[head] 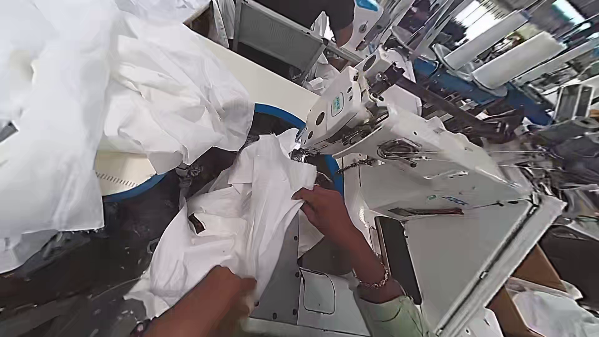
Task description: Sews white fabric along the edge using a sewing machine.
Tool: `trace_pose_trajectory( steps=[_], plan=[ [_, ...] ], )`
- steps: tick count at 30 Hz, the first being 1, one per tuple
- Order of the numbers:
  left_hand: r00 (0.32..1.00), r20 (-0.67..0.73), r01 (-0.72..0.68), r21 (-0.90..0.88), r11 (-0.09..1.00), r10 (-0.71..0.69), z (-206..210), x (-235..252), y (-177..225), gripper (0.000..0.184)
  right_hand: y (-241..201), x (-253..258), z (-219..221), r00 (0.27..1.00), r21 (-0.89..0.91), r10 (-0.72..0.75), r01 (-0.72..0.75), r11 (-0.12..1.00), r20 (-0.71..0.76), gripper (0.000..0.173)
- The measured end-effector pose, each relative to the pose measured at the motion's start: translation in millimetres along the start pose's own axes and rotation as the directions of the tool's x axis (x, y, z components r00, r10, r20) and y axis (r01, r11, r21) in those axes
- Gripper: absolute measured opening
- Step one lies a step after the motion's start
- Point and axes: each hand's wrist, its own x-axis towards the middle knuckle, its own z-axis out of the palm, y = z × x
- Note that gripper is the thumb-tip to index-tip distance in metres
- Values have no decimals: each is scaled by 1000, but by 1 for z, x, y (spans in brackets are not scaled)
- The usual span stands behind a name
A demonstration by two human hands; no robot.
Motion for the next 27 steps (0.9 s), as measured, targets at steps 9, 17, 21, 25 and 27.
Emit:
trace_pose_trajectory(
  steps=[9,17,21,25,27],
  plan=[
    [858,-471,224,-14,974,-204,22,160,-6,42,12,-27,-47,792,-58,592,-590,805,150,53],
    [772,-620,170,-16,985,-143,22,174,-27,62,25,-23,-40,821,5,570,-571,821,-24,30],
    [836,-543,15,166,986,79,25,155,-38,34,25,-23,-33,766,-11,543,-581,814,-344,28],
    [865,-482,1,283,959,141,26,152,-39,42,-15,-18,24,894,194,265,-206,959,-361,17],
    [844,-512,7,310,951,161,30,158,-37,39,-11,-20,33,910,280,259,-169,945,-323,16]
  ],
)
